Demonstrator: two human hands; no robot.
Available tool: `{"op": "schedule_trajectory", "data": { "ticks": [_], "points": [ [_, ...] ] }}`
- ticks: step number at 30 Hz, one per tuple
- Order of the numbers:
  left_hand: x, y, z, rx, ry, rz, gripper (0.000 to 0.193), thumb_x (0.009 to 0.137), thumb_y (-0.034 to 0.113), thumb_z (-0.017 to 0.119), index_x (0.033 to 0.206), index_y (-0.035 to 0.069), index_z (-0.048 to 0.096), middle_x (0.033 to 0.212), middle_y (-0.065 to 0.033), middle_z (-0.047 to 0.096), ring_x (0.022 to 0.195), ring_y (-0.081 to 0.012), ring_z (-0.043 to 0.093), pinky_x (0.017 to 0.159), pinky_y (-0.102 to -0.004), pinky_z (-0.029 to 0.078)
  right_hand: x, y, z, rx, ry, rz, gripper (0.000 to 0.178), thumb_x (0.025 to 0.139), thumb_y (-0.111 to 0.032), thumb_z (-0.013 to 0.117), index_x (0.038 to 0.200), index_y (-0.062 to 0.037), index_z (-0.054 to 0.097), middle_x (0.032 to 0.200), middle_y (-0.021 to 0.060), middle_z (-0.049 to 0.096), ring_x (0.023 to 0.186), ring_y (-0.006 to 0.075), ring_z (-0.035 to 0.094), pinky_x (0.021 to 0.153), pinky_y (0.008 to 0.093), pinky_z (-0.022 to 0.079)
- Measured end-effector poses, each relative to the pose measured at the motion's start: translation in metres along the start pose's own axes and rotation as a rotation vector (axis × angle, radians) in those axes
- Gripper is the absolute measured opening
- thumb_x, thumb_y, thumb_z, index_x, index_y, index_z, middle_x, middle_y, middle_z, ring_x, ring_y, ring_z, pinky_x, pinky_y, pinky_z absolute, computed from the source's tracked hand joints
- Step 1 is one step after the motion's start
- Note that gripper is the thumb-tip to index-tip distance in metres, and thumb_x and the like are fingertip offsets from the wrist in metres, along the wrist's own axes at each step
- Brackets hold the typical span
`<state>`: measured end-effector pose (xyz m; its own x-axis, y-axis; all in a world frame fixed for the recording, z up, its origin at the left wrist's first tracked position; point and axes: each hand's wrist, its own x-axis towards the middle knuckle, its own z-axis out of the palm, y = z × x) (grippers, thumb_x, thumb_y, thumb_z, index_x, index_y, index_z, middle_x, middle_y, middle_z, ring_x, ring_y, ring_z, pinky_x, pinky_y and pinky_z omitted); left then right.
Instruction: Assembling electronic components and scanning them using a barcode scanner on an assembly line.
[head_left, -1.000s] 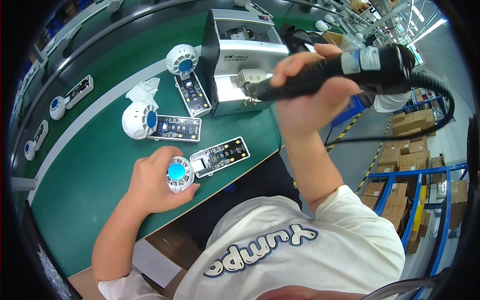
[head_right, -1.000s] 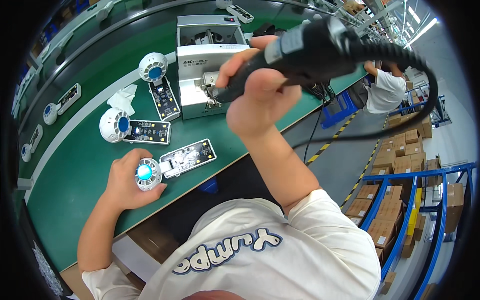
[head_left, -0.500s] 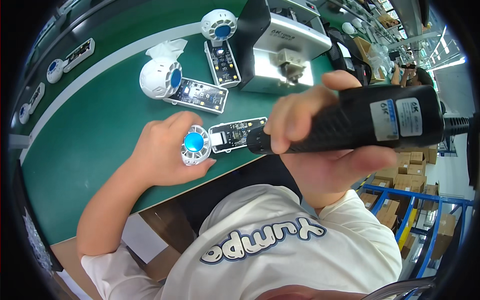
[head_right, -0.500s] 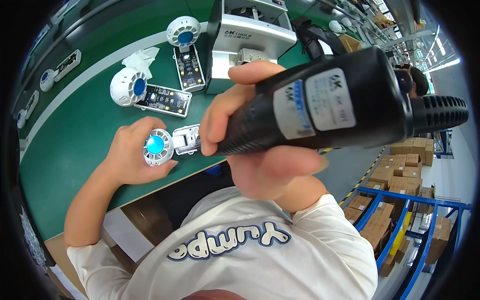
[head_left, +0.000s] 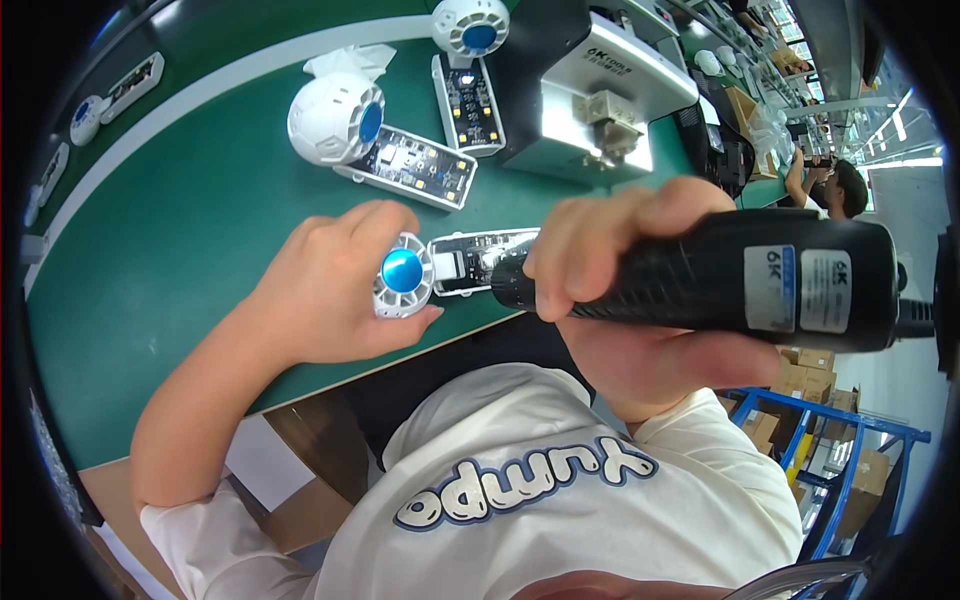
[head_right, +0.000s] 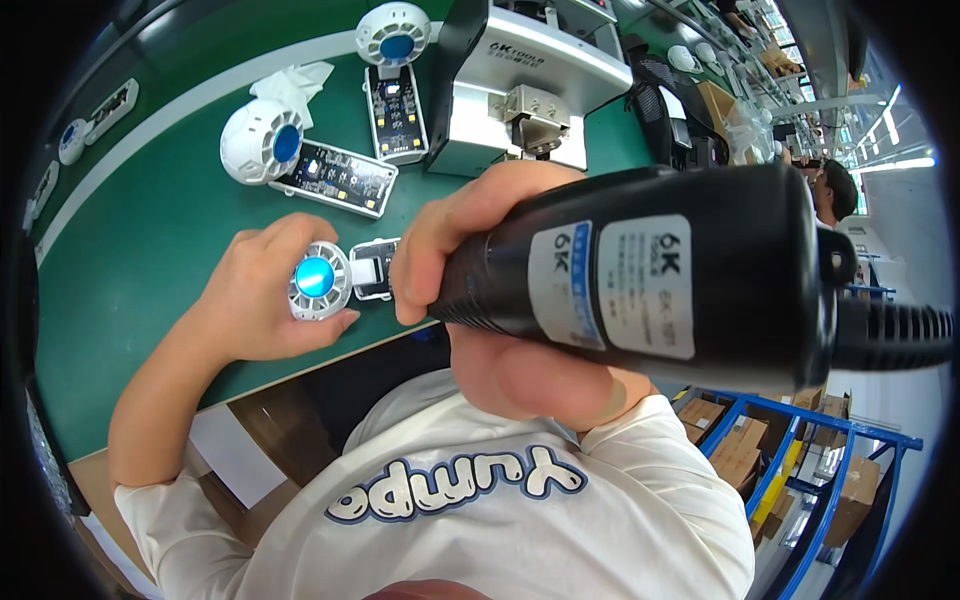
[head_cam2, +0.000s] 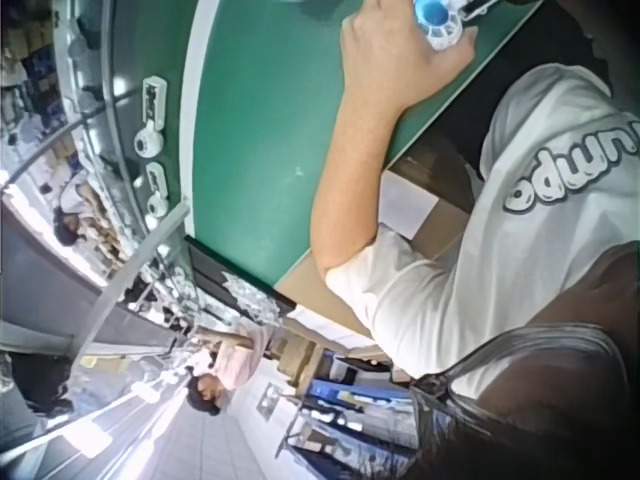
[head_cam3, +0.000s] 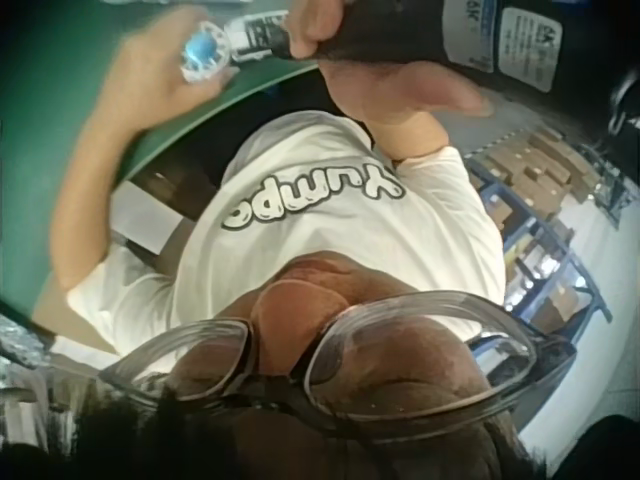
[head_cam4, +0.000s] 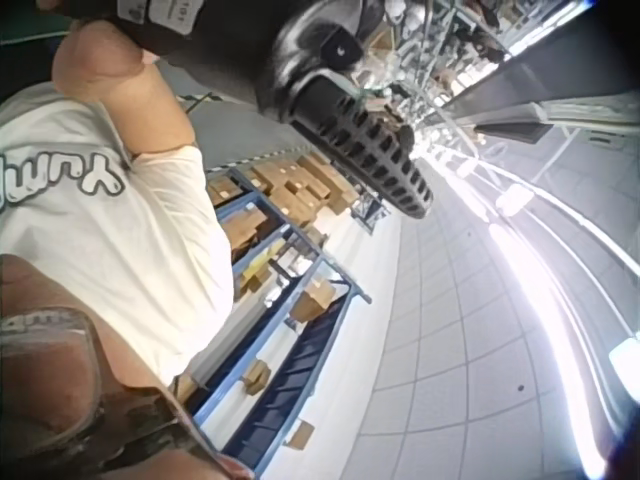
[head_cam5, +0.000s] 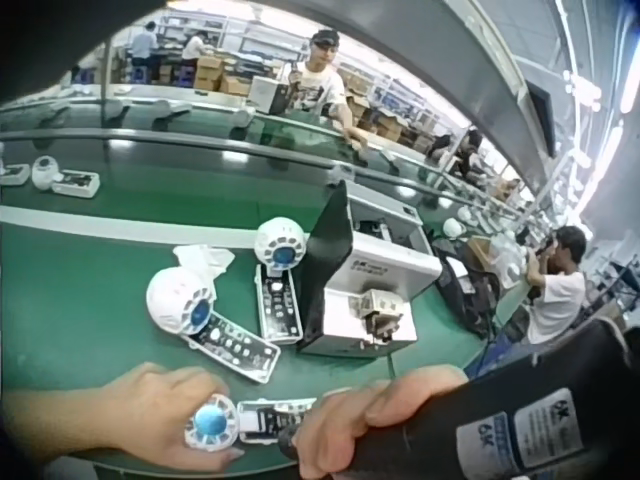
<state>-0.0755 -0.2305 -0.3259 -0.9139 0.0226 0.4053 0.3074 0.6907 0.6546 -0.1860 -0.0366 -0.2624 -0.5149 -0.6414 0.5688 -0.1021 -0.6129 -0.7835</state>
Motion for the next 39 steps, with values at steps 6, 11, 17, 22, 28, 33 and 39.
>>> {"op": "schedule_trajectory", "data": {
  "ticks": [6, 11, 17, 22, 28, 33, 39],
  "points": [
    [0.003, 0.000, -0.006, 0.056, -0.039, 0.000, 0.053, 0.065, 0.028, 0.085, 0.103, 0.003, 0.057, 0.090, -0.0171, 0.065, 0.077, -0.0390, 0.067, 0.065, -0.0456, 0.053, 0.007, 0.003, -0.010, 0.008, -0.155, 0.014, 0.094, 0.078, -0.084, 0.053, 0.130, -0.0058, 0.050, 0.081, 0.0071, 0.061, 0.064, 0.0200, 0.058, 0.060, 0.0343, 0.046],
    [0.005, 0.011, -0.015, 0.104, -0.108, -0.002, 0.053, 0.064, 0.033, 0.085, 0.103, 0.005, 0.062, 0.087, -0.0161, 0.065, 0.079, -0.0371, 0.067, 0.068, -0.0432, 0.054, 0.021, -0.043, -0.041, 0.165, 0.187, -0.186, 0.088, 0.089, -0.080, 0.044, 0.134, -0.0045, 0.047, 0.076, 0.0062, 0.059, 0.059, 0.0197, 0.058, 0.060, 0.0364, 0.048],
    [0.025, 0.017, -0.063, -0.031, -0.390, -0.043, 0.054, 0.062, 0.035, 0.085, 0.102, 0.004, 0.065, 0.088, -0.0132, 0.069, 0.078, -0.0313, 0.069, 0.071, -0.0386, 0.055, 0.003, -0.019, -0.134, 0.425, 0.371, 0.137, 0.071, 0.099, -0.070, 0.035, 0.120, -0.0059, 0.056, 0.066, 0.0031, 0.050, 0.051, 0.0165, 0.048, 0.056, 0.0352, 0.042],
    [0.013, -0.016, -0.131, -0.284, -0.096, -0.094, 0.060, 0.061, 0.033, 0.085, 0.108, 0.001, 0.062, 0.094, -0.0083, 0.069, 0.084, -0.0202, 0.069, 0.074, -0.0337, 0.054, -0.026, 0.005, -0.173, 0.567, 0.570, 0.295, 0.067, 0.099, -0.068, 0.037, 0.111, -0.0065, 0.060, 0.061, 0.0006, 0.045, 0.047, 0.0137, 0.041, 0.052, 0.0327, 0.038],
    [0.055, -0.100, -0.146, -0.087, 0.481, -0.340, 0.059, 0.069, 0.024, 0.083, 0.117, 0.003, 0.058, 0.103, -0.0086, 0.067, 0.091, -0.0159, 0.064, 0.081, -0.0307, 0.052, -0.032, 0.015, -0.196, 0.686, 0.700, 0.388, 0.069, 0.099, -0.070, 0.036, 0.108, -0.0065, 0.060, 0.061, 0.0018, 0.045, 0.048, 0.0146, 0.041, 0.052, 0.0333, 0.037],
    [0.083, -0.186, -0.145, 0.243, 0.366, -0.543, 0.056, 0.074, 0.017, 0.080, 0.124, 0.005, 0.055, 0.109, -0.0116, 0.065, 0.099, -0.0226, 0.064, 0.089, -0.0336, 0.050, -0.032, 0.024, -0.198, 0.735, 0.692, 0.391, 0.069, 0.099, -0.069, 0.035, 0.110, -0.0060, 0.061, 0.063, 0.0036, 0.046, 0.049, 0.0157, 0.041, 0.054, 0.0345, 0.038],
    [0.109, -0.201, -0.170, 0.409, 0.110, -0.634, 0.071, 0.076, 0.023, 0.082, 0.136, 0.005, 0.050, 0.124, -0.0178, 0.061, 0.115, -0.0309, 0.059, 0.102, -0.0378, 0.045, -0.038, 0.032, -0.204, 0.741, 0.610, 0.303, 0.069, 0.101, -0.067, 0.033, 0.119, -0.0058, 0.059, 0.067, 0.0048, 0.049, 0.051, 0.0164, 0.043, 0.056, 0.0350, 0.039]
  ]
}}
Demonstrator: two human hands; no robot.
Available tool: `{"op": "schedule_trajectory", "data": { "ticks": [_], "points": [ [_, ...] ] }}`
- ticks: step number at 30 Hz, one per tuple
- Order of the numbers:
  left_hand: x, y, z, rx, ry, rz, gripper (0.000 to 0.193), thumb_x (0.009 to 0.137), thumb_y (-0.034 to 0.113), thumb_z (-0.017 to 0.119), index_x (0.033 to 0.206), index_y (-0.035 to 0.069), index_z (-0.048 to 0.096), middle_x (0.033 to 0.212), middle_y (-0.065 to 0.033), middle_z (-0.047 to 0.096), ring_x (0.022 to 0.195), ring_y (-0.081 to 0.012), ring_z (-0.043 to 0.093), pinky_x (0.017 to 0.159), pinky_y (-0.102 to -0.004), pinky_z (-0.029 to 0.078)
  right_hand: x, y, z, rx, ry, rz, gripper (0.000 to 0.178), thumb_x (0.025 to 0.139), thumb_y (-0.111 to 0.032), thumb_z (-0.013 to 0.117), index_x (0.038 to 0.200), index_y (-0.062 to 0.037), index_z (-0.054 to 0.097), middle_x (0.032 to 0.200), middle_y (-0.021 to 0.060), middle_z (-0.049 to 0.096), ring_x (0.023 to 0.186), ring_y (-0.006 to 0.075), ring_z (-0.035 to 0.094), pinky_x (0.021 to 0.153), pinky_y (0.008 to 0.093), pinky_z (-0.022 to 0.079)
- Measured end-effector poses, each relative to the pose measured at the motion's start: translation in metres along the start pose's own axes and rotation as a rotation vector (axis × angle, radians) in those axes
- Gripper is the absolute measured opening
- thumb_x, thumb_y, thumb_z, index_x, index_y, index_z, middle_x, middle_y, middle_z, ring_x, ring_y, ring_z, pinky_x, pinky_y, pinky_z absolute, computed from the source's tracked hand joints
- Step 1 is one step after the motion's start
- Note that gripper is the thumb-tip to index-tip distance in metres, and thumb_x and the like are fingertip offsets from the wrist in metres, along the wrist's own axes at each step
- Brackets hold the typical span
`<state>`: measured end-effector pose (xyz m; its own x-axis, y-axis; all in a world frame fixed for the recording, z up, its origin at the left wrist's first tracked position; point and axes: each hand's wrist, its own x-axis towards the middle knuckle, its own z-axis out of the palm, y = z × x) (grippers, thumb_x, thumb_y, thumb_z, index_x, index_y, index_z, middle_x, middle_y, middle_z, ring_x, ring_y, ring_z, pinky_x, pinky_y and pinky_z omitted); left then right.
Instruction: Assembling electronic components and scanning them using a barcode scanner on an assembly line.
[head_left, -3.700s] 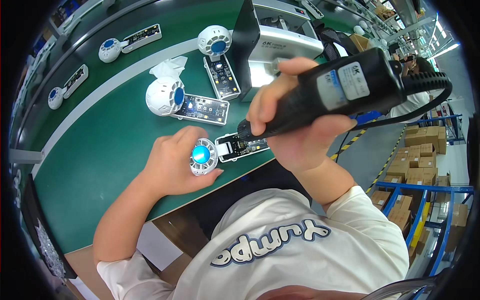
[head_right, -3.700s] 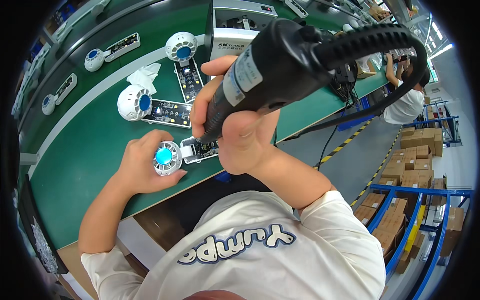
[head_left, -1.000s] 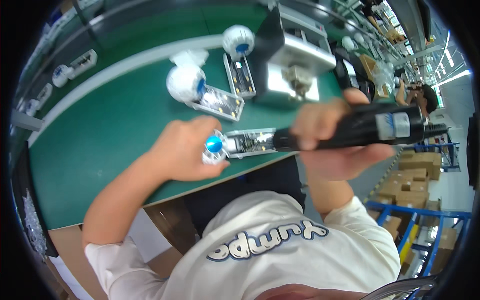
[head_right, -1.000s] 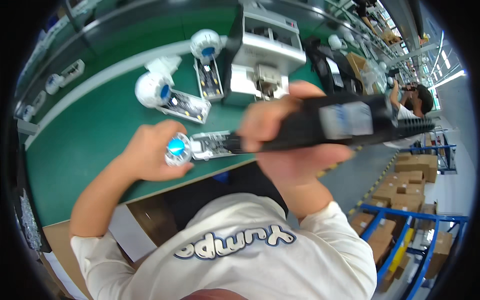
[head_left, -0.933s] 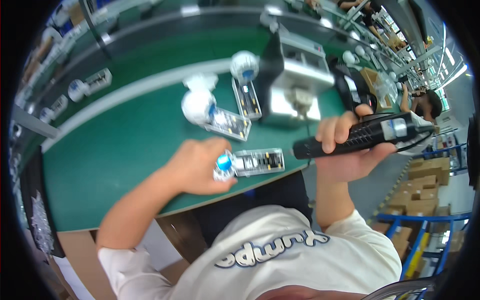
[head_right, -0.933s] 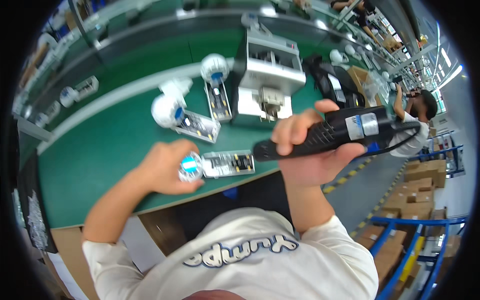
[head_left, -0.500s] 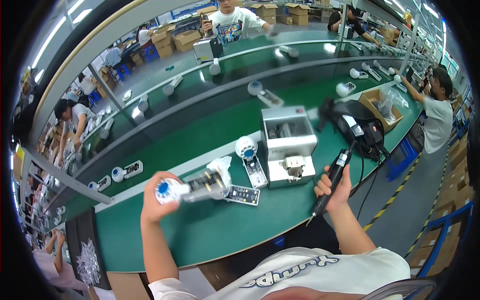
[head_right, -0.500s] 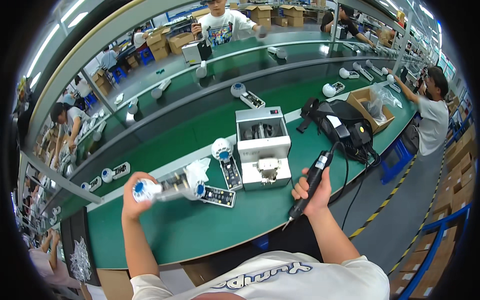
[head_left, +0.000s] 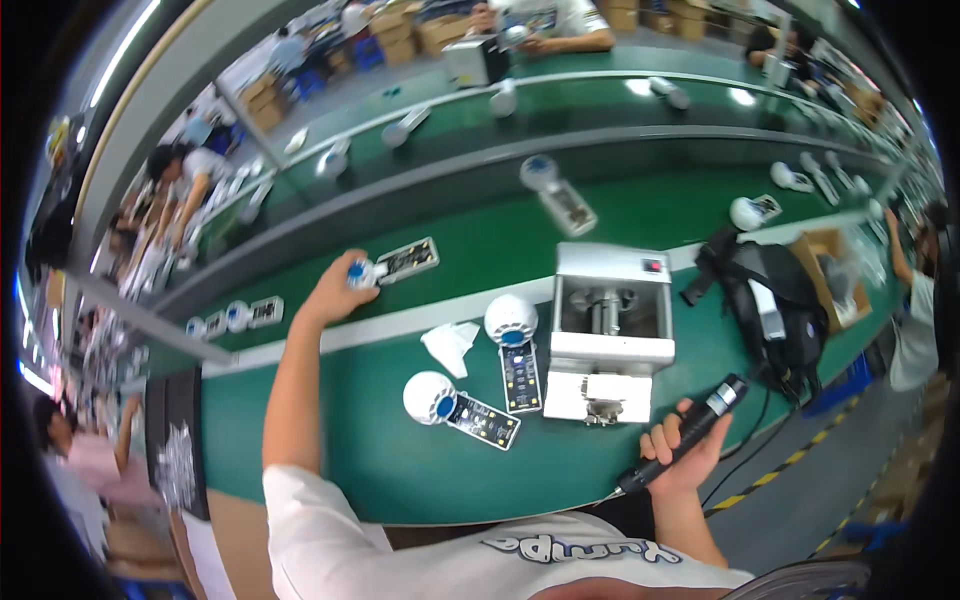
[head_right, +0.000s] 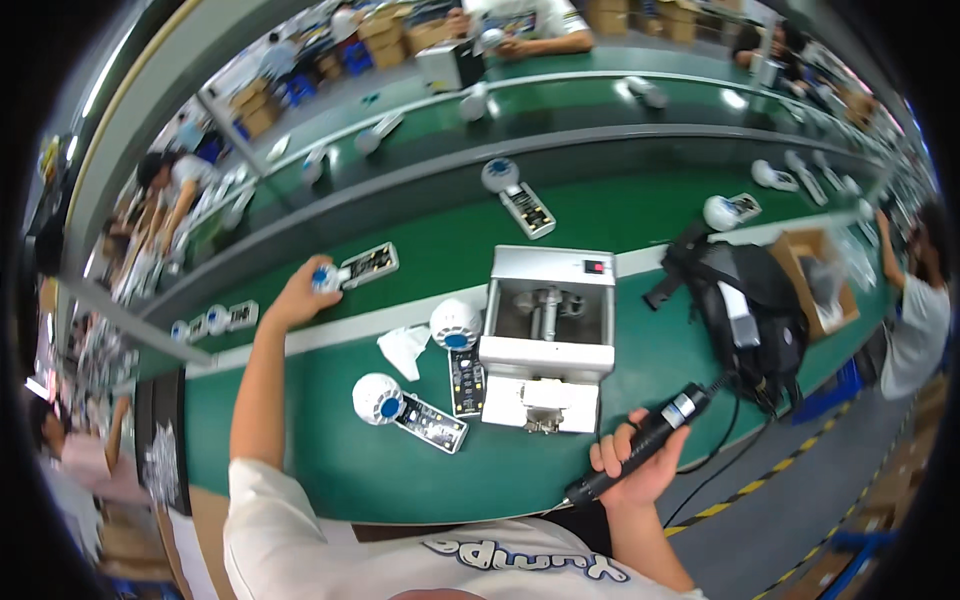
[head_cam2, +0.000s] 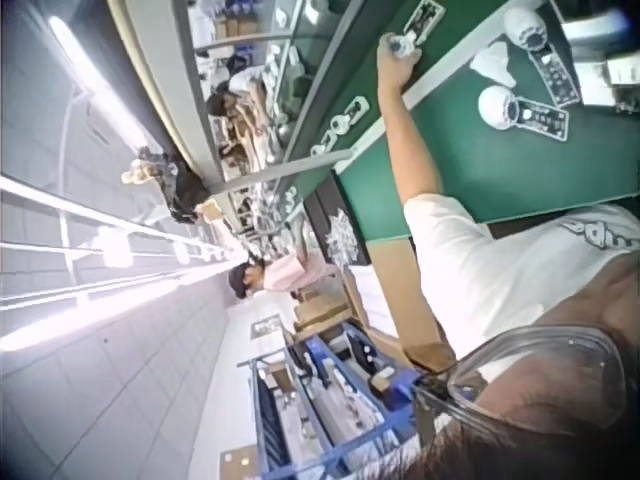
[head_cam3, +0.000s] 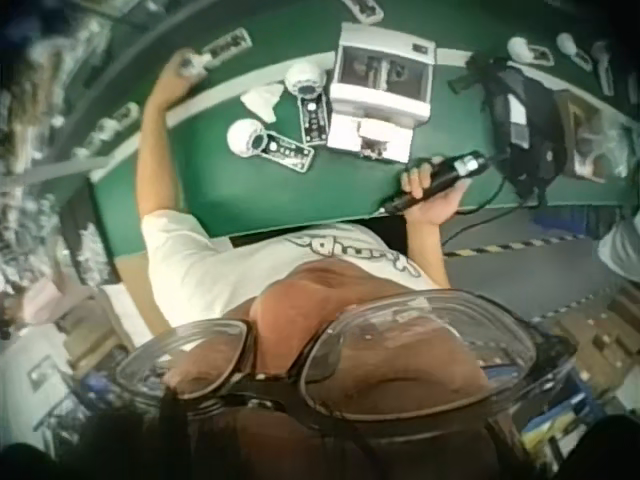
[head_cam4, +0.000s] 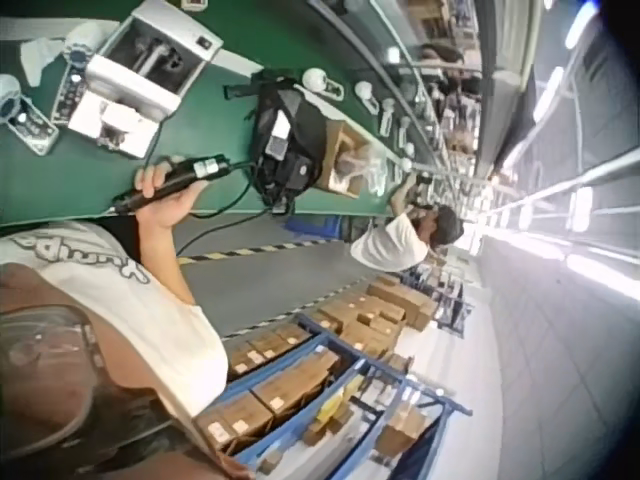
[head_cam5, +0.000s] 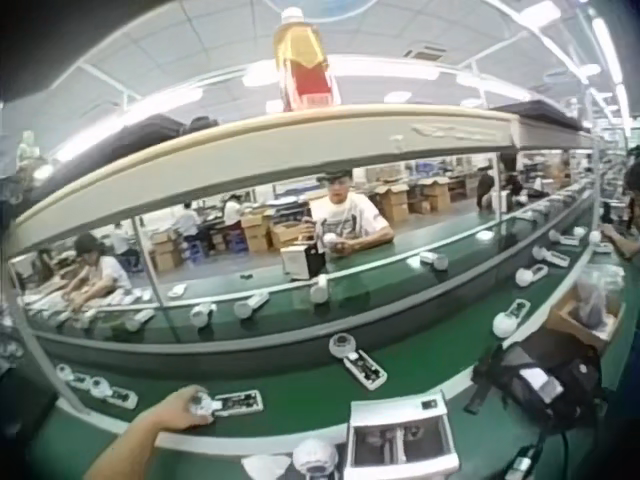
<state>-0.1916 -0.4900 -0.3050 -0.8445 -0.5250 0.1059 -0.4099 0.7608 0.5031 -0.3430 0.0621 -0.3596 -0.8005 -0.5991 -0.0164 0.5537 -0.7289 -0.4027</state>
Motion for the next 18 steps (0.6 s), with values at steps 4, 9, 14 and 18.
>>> {"op": "schedule_trajectory", "data": {
  "ticks": [4, 9, 14, 18],
  "points": [
    [0.061, -0.001, -0.022, 0.244, -0.001, 0.078, 0.089, 0.080, 0.042, 0.078, 0.148, 0.000, 0.039, 0.140, -0.0286, 0.051, 0.131, -0.0397, 0.051, 0.110, -0.0416, 0.041, 0.004, -0.002, 0.007, -0.034, 0.018, -0.031, 0.068, 0.103, -0.065, 0.030, 0.125, -0.0059, 0.057, 0.072, 0.0057, 0.051, 0.056, 0.0174, 0.046, 0.059, 0.0356, 0.042],
    [0.146, 0.115, 0.004, 0.067, -0.103, 0.004, 0.098, 0.082, 0.055, 0.074, 0.153, 0.001, 0.032, 0.151, -0.0293, 0.040, 0.137, -0.0417, 0.045, 0.114, -0.0426, 0.037, 0.008, 0.012, 0.023, -0.102, 0.195, -0.120, 0.067, 0.104, -0.062, 0.027, 0.129, -0.0067, 0.055, 0.079, 0.0073, 0.053, 0.066, 0.0199, 0.050, 0.066, 0.0370, 0.045],
    [0.247, 0.146, 0.103, 0.131, -0.051, 0.227, 0.096, 0.078, 0.050, 0.079, 0.151, 0.004, 0.037, 0.143, -0.0207, 0.052, 0.126, -0.0339, 0.055, 0.106, -0.0414, 0.044, -0.002, -0.001, 0.014, -0.002, 0.123, -0.094, 0.065, 0.104, -0.062, 0.027, 0.129, -0.0082, 0.054, 0.081, 0.0085, 0.055, 0.073, 0.0226, 0.053, 0.070, 0.0396, 0.047],
    [0.249, 0.166, 0.125, 0.163, -0.234, 0.212, 0.067, 0.078, 0.035, 0.077, 0.134, 0.004, 0.056, 0.133, -0.0209, 0.059, 0.126, -0.0333, 0.056, 0.105, -0.0405, 0.044, -0.007, -0.003, 0.008, 0.036, 0.133, -0.087, 0.065, 0.103, -0.063, 0.029, 0.128, -0.0090, 0.055, 0.082, 0.0087, 0.056, 0.073, 0.0231, 0.053, 0.072, 0.0410, 0.046]
  ]
}}
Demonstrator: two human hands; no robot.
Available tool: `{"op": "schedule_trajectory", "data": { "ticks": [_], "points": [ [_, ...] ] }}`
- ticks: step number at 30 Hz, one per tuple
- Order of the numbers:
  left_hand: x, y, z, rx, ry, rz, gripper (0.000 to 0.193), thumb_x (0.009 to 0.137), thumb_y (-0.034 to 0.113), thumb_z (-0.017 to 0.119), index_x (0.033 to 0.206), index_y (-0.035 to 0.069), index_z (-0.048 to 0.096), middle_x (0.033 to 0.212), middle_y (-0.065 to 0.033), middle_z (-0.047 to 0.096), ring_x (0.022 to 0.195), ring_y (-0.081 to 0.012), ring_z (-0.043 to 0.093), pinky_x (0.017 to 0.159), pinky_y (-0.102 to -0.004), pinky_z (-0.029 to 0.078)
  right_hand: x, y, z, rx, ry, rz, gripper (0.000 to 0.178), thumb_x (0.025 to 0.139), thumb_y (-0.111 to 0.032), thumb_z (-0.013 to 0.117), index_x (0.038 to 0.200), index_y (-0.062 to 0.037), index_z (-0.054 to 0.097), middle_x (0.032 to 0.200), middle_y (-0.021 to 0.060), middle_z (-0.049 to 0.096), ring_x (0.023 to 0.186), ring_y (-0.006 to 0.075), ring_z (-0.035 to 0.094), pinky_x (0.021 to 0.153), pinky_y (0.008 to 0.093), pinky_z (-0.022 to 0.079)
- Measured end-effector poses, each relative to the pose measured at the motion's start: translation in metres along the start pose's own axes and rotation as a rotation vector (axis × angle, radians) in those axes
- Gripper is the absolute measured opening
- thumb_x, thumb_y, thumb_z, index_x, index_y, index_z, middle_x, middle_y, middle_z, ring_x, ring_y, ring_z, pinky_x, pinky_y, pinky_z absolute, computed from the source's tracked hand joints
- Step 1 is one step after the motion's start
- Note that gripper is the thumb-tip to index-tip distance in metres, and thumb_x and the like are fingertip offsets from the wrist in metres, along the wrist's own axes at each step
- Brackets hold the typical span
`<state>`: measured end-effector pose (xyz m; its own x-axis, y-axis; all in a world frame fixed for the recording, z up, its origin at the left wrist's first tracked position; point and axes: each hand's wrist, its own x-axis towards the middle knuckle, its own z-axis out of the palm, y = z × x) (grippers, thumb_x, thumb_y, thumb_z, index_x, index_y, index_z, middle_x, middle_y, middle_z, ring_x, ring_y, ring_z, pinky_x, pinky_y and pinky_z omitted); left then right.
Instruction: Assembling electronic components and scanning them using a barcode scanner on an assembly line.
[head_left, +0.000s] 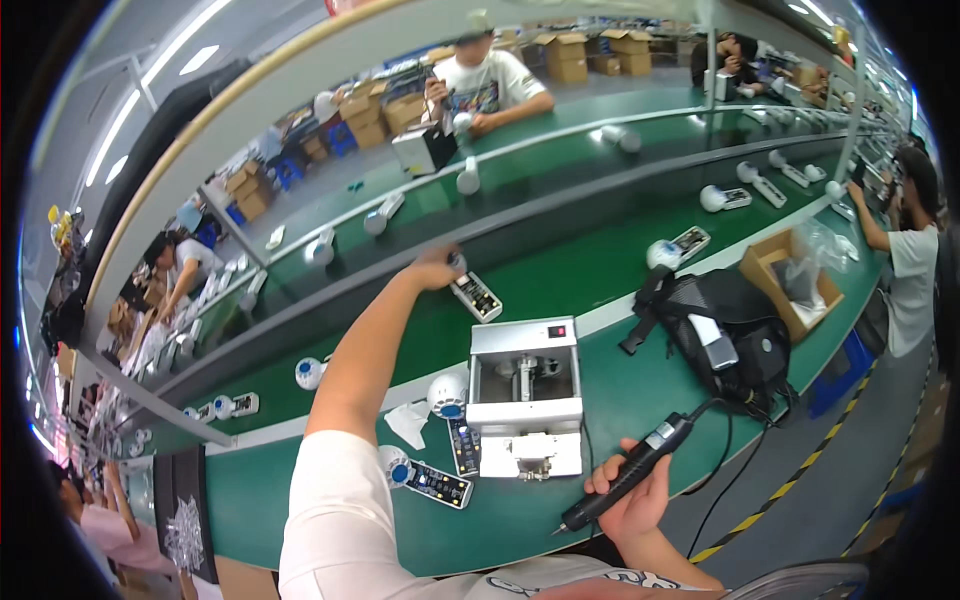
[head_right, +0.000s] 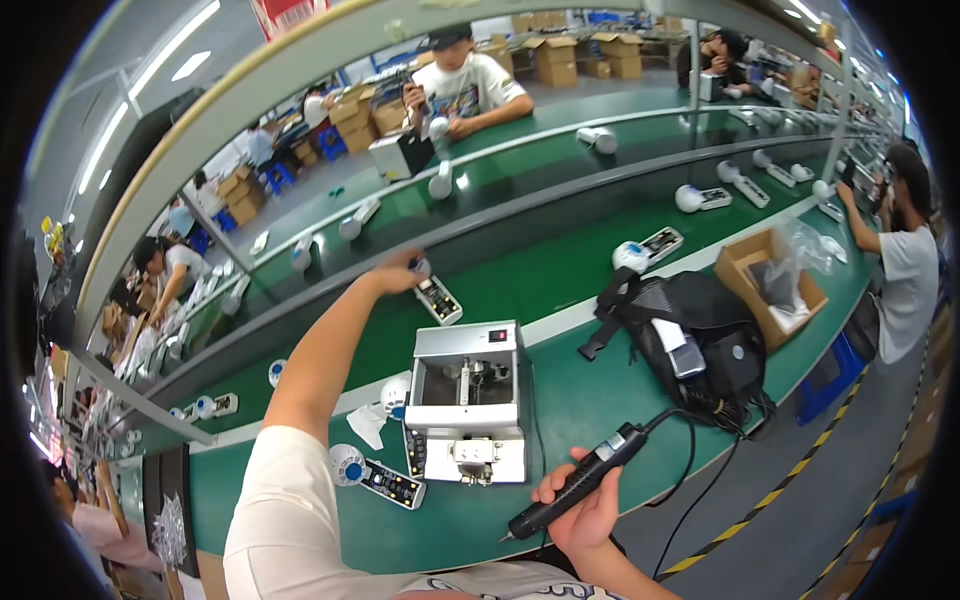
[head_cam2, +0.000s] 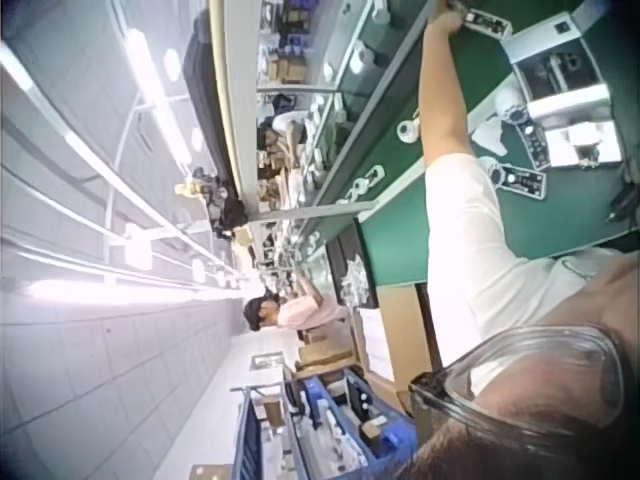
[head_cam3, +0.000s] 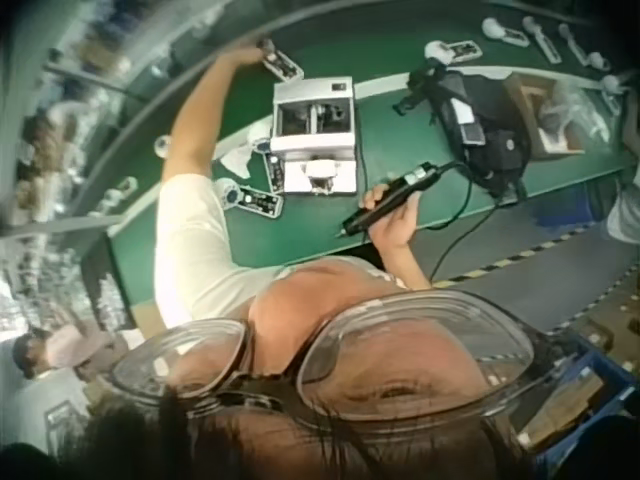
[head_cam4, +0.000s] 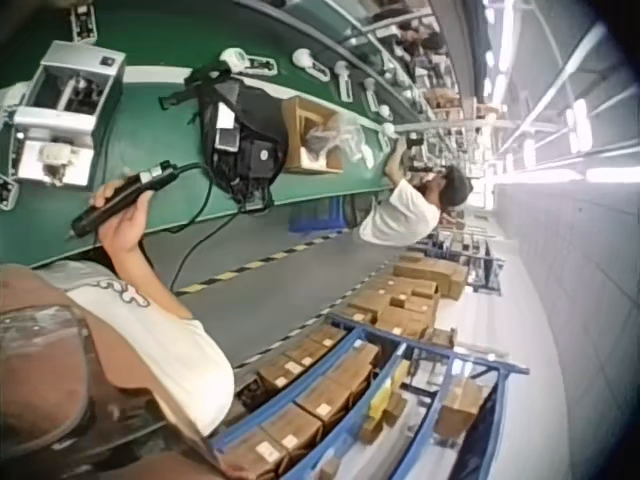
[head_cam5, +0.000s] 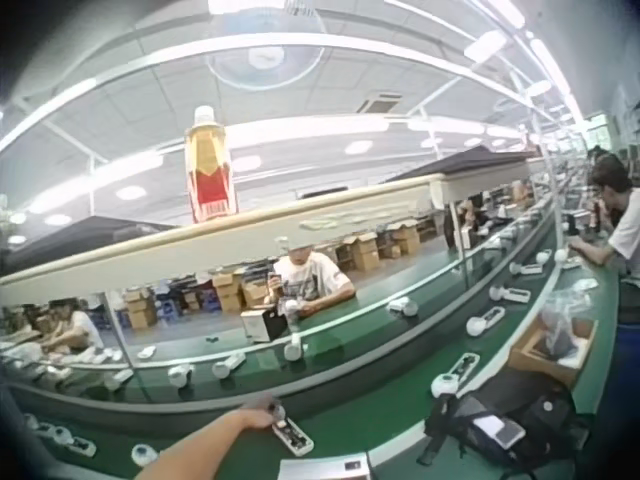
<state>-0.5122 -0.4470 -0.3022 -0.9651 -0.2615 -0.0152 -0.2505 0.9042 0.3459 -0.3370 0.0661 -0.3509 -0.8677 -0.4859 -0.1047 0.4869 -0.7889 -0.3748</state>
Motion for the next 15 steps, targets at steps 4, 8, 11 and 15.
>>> {"op": "schedule_trajectory", "data": {
  "ticks": [4, 8, 11, 15],
  "points": [
    [-0.083, 0.005, -0.045, 0.067, 0.374, 0.082, 0.058, 0.080, 0.027, 0.075, 0.131, 0.005, 0.057, 0.128, -0.0215, 0.060, 0.117, -0.0369, 0.060, 0.103, -0.0412, 0.046, -0.003, -0.004, -0.005, -0.014, -0.024, 0.033, 0.063, 0.102, -0.063, 0.034, 0.125, -0.0093, 0.058, 0.082, 0.0081, 0.057, 0.073, 0.0228, 0.054, 0.072, 0.0416, 0.047],
    [-0.251, -0.015, -0.102, -0.112, 0.535, 0.002, 0.049, 0.079, 0.019, 0.077, 0.124, 0.008, 0.062, 0.114, -0.0175, 0.065, 0.111, -0.0354, 0.062, 0.099, -0.0425, 0.049, -0.001, 0.011, 0.007, 0.030, -0.014, 0.137, 0.060, 0.102, -0.061, 0.040, 0.121, -0.0086, 0.061, 0.080, 0.0076, 0.057, 0.071, 0.0211, 0.054, 0.070, 0.0406, 0.047],
    [-0.362, 0.042, -0.087, -0.269, 0.670, -0.029, 0.050, 0.076, 0.018, 0.081, 0.121, 0.006, 0.064, 0.113, -0.0137, 0.066, 0.105, -0.0277, 0.065, 0.091, -0.0388, 0.053, 0.007, 0.003, -0.008, -0.021, -0.044, 0.037, 0.061, 0.101, -0.060, 0.044, 0.118, -0.0050, 0.064, 0.078, 0.0077, 0.057, 0.068, 0.0186, 0.053, 0.066, 0.0342, 0.047],
    [-0.471, 0.087, -0.002, -0.341, 0.822, -0.178, 0.052, 0.070, 0.025, 0.088, 0.113, 0.006, 0.066, 0.097, -0.0111, 0.062, 0.092, -0.0268, 0.066, 0.078, -0.0380, 0.053, 0.007, -0.008, -0.015, -0.141, -0.103, -0.032, 0.061, 0.104, -0.054, 0.043, 0.126, 0.0015, 0.056, 0.081, 0.0067, 0.052, 0.075, 0.0177, 0.051, 0.071, 0.0317, 0.047]
  ]
}}
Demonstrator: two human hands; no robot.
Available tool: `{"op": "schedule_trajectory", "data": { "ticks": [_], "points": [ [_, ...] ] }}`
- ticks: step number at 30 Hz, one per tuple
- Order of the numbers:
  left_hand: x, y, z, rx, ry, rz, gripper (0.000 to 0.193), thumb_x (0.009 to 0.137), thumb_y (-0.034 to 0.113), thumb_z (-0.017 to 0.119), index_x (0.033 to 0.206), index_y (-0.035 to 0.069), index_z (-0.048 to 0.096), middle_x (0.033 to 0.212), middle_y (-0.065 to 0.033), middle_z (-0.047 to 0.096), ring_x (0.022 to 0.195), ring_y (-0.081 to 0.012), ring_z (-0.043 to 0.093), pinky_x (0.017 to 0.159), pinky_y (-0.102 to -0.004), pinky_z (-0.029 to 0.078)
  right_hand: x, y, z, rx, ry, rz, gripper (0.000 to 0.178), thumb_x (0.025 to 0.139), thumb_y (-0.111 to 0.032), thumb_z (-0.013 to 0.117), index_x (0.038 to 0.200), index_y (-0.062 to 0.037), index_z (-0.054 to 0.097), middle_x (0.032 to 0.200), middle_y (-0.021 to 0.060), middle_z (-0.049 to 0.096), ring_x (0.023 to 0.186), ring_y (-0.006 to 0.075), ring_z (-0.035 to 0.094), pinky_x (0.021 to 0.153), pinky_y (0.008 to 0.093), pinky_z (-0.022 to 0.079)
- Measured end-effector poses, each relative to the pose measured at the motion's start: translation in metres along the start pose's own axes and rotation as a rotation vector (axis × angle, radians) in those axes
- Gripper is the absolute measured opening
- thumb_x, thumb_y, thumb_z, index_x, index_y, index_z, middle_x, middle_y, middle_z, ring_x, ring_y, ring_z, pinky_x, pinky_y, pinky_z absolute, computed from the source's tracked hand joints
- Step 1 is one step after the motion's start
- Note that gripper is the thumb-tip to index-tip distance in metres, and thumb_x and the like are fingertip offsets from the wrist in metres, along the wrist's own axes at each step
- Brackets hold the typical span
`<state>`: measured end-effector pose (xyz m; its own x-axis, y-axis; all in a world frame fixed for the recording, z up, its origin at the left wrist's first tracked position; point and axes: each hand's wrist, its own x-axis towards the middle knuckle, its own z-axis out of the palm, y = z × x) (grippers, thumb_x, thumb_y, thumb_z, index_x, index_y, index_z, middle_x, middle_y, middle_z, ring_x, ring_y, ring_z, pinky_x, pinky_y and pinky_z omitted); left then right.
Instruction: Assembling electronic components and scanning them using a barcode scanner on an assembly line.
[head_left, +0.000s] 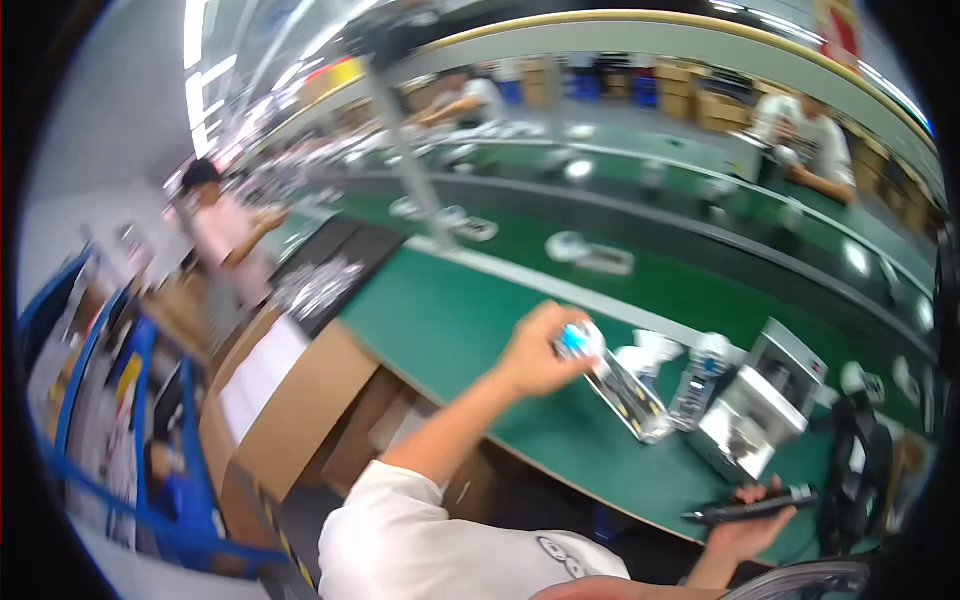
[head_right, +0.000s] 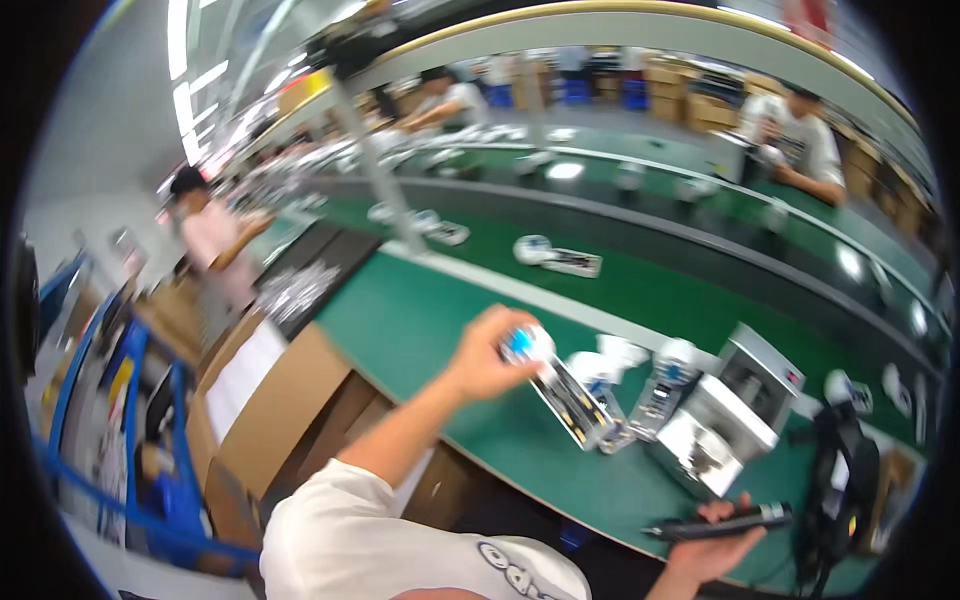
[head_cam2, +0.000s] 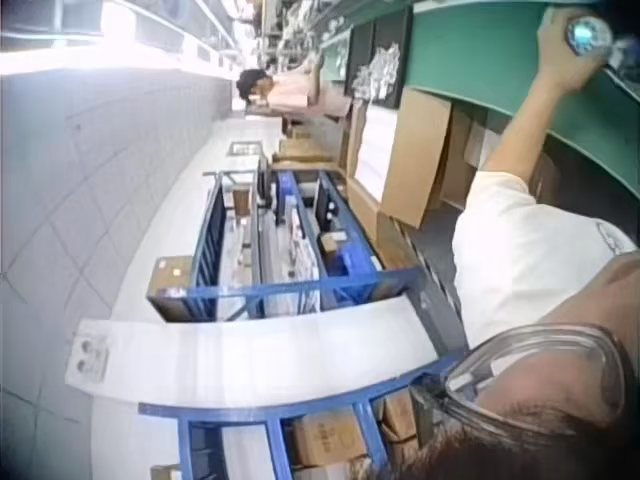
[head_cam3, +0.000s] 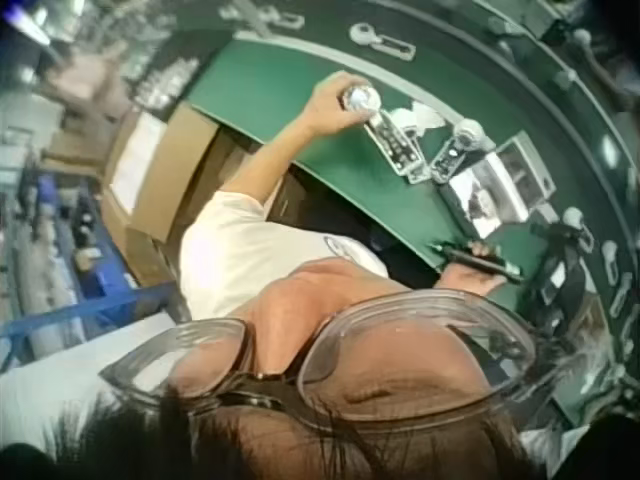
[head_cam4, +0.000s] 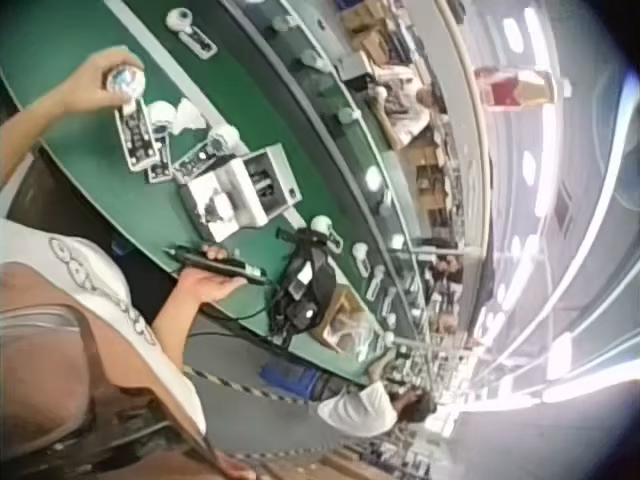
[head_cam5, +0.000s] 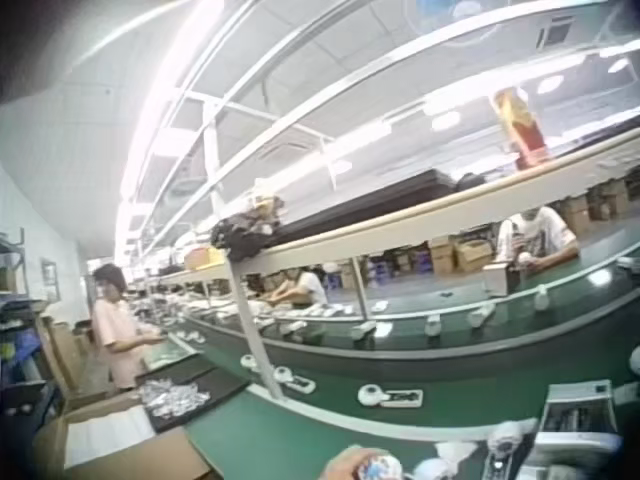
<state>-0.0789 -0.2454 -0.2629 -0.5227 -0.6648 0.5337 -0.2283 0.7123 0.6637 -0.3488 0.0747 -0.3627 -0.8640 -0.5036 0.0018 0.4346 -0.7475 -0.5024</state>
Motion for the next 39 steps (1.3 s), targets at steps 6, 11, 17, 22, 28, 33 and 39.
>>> {"op": "schedule_trajectory", "data": {
  "ticks": [6, 11, 17, 22, 28, 33, 39],
  "points": [
    [-0.115, 0.001, 0.017, 0.074, 0.039, -0.146, 0.056, 0.072, 0.033, 0.088, 0.115, 0.005, 0.065, 0.096, -0.0110, 0.059, 0.081, -0.0285, 0.064, 0.072, -0.0363, 0.054, 0.007, 0.015, 0.003, -0.108, -0.034, 0.040, 0.060, 0.107, -0.049, 0.040, 0.134, 0.0042, 0.050, 0.090, 0.0079, 0.047, 0.084, 0.0181, 0.048, 0.082, 0.0307, 0.045],
    [-0.118, 0.013, 0.028, 0.109, -0.029, -0.213, 0.061, 0.072, 0.039, 0.087, 0.117, 0.005, 0.064, 0.099, -0.0114, 0.060, 0.089, -0.0305, 0.066, 0.075, -0.0392, 0.054, 0.003, 0.006, -0.001, -0.094, -0.076, 0.082, 0.060, 0.107, -0.049, 0.040, 0.134, 0.0046, 0.049, 0.094, 0.0092, 0.047, 0.086, 0.0191, 0.048, 0.085, 0.0322, 0.045],
    [-0.114, 0.010, 0.032, 0.052, -0.067, -0.114, 0.067, 0.074, 0.041, 0.084, 0.125, 0.006, 0.058, 0.107, -0.0131, 0.062, 0.103, -0.0329, 0.065, 0.086, -0.0420, 0.053, 0.004, 0.005, -0.012, -0.048, -0.202, 0.067, 0.060, 0.107, -0.049, 0.041, 0.133, 0.0044, 0.050, 0.096, 0.0098, 0.049, 0.087, 0.0202, 0.048, 0.086, 0.0344, 0.045],
    [-0.111, 0.003, 0.032, 0.099, -0.123, -0.086, 0.068, 0.075, 0.041, 0.083, 0.127, 0.006, 0.055, 0.115, -0.0144, 0.064, 0.110, -0.0337, 0.062, 0.092, -0.0430, 0.051, 0.007, 0.008, -0.009, -0.040, -0.192, 0.060, 0.059, 0.106, -0.049, 0.041, 0.131, 0.0040, 0.051, 0.094, 0.0091, 0.048, 0.086, 0.0206, 0.048, 0.086, 0.0358, 0.045],
    [-0.117, 0.005, 0.038, 0.132, -0.103, -0.076, 0.065, 0.076, 0.040, 0.083, 0.125, 0.006, 0.057, 0.115, -0.0144, 0.066, 0.106, -0.0330, 0.065, 0.088, -0.0426, 0.052, -0.001, 0.007, 0.002, -0.046, -0.125, 0.082, 0.058, 0.106, -0.050, 0.041, 0.129, 0.0022, 0.052, 0.090, 0.0072, 0.047, 0.085, 0.0201, 0.048, 0.084, 0.0352, 0.044],
    [-0.112, 0.009, 0.038, 0.131, -0.175, -0.163, 0.064, 0.075, 0.040, 0.083, 0.123, 0.006, 0.058, 0.112, -0.0142, 0.067, 0.097, -0.0329, 0.068, 0.084, -0.0421, 0.054, -0.001, 0.007, 0.003, -0.044, -0.098, 0.090, 0.057, 0.106, -0.050, 0.040, 0.128, 0.0010, 0.052, 0.090, 0.0066, 0.047, 0.085, 0.0193, 0.047, 0.082, 0.0341, 0.043],
    [-0.115, 0.002, 0.043, 0.167, -0.160, -0.124, 0.064, 0.073, 0.035, 0.085, 0.122, 0.005, 0.059, 0.110, -0.0148, 0.067, 0.094, -0.0324, 0.069, 0.081, -0.0396, 0.055, -0.003, 0.010, 0.001, -0.005, -0.110, 0.094, 0.057, 0.107, -0.050, 0.039, 0.131, 0.0003, 0.051, 0.090, 0.0063, 0.047, 0.084, 0.0190, 0.047, 0.081, 0.0338, 0.042]
  ]
}}
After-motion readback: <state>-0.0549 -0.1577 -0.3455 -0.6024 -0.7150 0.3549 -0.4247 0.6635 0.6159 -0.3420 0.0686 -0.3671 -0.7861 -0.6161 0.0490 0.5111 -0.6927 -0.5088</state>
